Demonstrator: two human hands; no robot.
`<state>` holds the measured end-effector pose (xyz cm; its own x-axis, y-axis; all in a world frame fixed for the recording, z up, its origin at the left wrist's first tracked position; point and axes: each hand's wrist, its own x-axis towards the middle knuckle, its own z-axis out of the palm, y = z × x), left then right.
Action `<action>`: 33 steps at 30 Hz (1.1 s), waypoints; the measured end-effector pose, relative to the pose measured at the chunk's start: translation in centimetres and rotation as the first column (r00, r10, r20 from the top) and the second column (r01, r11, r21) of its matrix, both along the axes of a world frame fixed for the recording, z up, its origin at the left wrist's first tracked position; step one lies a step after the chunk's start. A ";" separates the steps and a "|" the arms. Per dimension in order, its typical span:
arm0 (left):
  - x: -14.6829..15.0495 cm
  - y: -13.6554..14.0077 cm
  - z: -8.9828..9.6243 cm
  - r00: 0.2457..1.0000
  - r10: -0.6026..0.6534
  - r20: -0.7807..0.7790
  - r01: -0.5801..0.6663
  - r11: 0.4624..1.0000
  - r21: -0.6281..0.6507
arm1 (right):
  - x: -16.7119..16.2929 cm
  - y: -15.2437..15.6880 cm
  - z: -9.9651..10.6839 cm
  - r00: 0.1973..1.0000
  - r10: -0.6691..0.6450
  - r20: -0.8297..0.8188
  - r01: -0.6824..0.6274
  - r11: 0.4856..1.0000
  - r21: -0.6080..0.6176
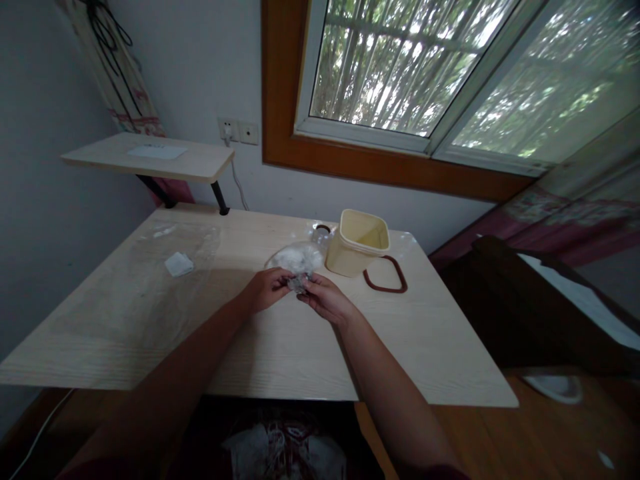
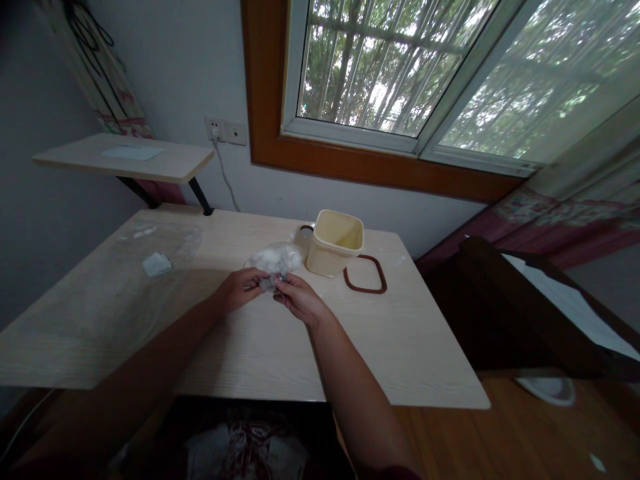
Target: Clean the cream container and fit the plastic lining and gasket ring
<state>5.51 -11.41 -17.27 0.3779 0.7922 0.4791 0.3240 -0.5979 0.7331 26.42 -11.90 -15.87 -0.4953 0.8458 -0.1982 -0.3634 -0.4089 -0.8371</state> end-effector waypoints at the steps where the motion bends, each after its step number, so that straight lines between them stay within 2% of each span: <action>1: 0.0 0.1 -0.3 0.999 -0.010 0.040 0.012 0.999 -0.053 | 0.0 0.0 0.0 1.000 0.006 -0.006 -0.006 1.000 0.000; 7: -0.2 0.8 -1.4 0.970 -0.072 0.230 0.137 0.949 -0.283 | -0.1 -0.3 0.0 0.998 0.016 -0.059 -0.017 1.000 -0.010; 13: -0.2 1.2 -2.4 0.964 -0.059 0.259 0.168 0.890 -0.423 | -0.2 -0.2 -0.2 0.992 0.041 -0.123 -0.047 0.998 -0.049; 20: -0.1 1.4 -2.6 0.967 -0.037 0.252 0.160 0.860 -0.485 | -0.4 -0.3 -0.2 0.988 0.064 -0.139 -0.073 0.996 -0.057; 29: -0.1 1.2 -1.6 0.969 0.008 0.246 0.128 0.837 -0.533 | -0.5 -0.4 -0.3 0.999 0.018 -0.028 -0.018 1.000 -0.001; 33: -0.1 1.0 -1.0 0.969 -0.006 0.246 0.137 0.844 -0.519 | -0.3 -0.2 -0.4 0.999 0.023 0.033 -0.024 0.999 0.038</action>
